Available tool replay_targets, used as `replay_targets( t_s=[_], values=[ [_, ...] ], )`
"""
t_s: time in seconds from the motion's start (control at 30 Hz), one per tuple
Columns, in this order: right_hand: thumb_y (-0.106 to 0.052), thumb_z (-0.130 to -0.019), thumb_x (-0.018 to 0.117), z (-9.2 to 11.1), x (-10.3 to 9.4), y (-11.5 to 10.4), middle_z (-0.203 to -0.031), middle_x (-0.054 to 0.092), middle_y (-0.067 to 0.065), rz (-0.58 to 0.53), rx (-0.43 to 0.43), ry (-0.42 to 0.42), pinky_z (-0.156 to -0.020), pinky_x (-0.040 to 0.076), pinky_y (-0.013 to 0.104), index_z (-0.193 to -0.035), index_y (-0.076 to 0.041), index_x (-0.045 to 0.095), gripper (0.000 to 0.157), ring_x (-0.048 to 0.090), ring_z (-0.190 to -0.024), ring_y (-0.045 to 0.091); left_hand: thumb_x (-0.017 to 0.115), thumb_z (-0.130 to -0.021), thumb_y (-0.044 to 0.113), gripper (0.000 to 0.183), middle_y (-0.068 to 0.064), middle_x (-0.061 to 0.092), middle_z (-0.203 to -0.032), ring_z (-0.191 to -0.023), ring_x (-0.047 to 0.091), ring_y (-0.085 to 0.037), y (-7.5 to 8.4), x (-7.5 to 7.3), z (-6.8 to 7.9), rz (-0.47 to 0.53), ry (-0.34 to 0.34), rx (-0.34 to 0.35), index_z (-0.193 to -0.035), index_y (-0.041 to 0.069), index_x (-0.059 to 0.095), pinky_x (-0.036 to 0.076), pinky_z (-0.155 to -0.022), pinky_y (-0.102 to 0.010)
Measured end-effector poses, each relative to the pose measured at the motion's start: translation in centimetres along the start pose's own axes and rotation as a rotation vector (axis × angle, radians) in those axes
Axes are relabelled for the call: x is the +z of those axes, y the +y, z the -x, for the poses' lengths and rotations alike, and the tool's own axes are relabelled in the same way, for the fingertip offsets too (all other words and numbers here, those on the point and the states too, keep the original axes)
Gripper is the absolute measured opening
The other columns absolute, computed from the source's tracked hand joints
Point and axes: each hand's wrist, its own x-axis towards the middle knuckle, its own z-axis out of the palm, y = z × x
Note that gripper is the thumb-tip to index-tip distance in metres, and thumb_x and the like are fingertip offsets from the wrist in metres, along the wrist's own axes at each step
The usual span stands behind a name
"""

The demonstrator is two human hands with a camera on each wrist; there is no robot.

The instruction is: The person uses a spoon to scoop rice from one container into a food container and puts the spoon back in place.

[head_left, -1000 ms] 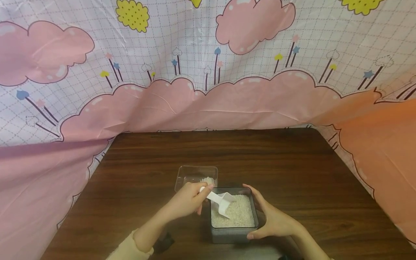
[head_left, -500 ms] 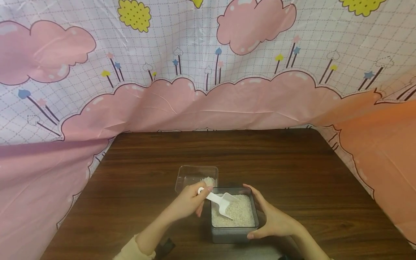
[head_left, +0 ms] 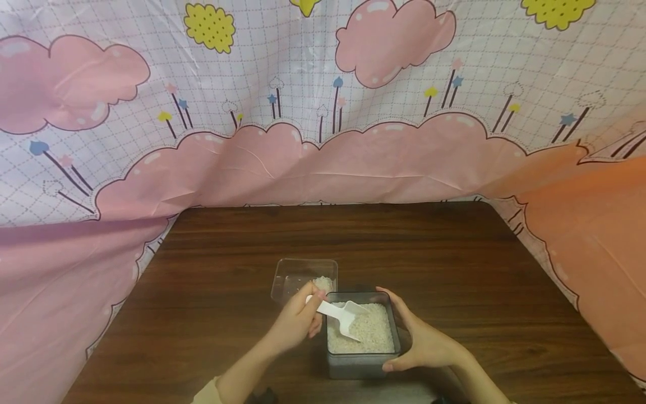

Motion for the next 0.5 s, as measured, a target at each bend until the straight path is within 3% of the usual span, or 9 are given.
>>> replay_targets(
  t_s=[0.13, 0.33, 0.5],
  values=[
    [-0.017, -0.070, 0.089, 0.0, 0.0, 0.0, -0.156, 0.011, 0.026, -0.001, 0.003, 0.004, -0.101, 0.028, 0.069, -0.156, -0.025, 0.002, 0.123, 0.019, -0.139, 0.055, 0.035, -0.107, 0.011, 0.023, 0.003, 0.033, -0.049, -0.041, 0.035, -0.004, 0.0, 0.2, 0.2, 0.084, 0.015, -0.009, -0.099, -0.010, 0.043, 0.032, -0.044, -0.018],
    [-0.017, -0.071, 0.088, 0.1, 0.1, 0.0, -0.155, 0.013, 0.026, -0.034, -0.007, 0.000, -0.098, 0.023, 0.077, -0.156, -0.022, 0.002, 0.122, 0.015, -0.137, 0.059, 0.033, -0.107, 0.015, 0.028, 0.005, 0.032, -0.050, -0.042, 0.036, -0.005, -0.4, 0.3, 0.7, 0.194, 0.063, -0.042, -0.101, -0.011, 0.041, 0.030, -0.045, -0.019],
    [-0.017, -0.070, 0.088, 0.1, 0.0, 0.1, -0.153, 0.018, 0.021, -0.028, -0.020, 0.005, -0.096, 0.025, 0.077, -0.156, -0.021, 0.003, 0.122, 0.017, -0.138, 0.057, 0.033, -0.108, 0.024, 0.032, 0.006, 0.032, -0.051, -0.043, 0.036, -0.006, -1.0, 0.2, 1.3, 0.281, 0.108, -0.064, -0.100, -0.005, 0.043, 0.030, -0.047, -0.019]
  ],
)
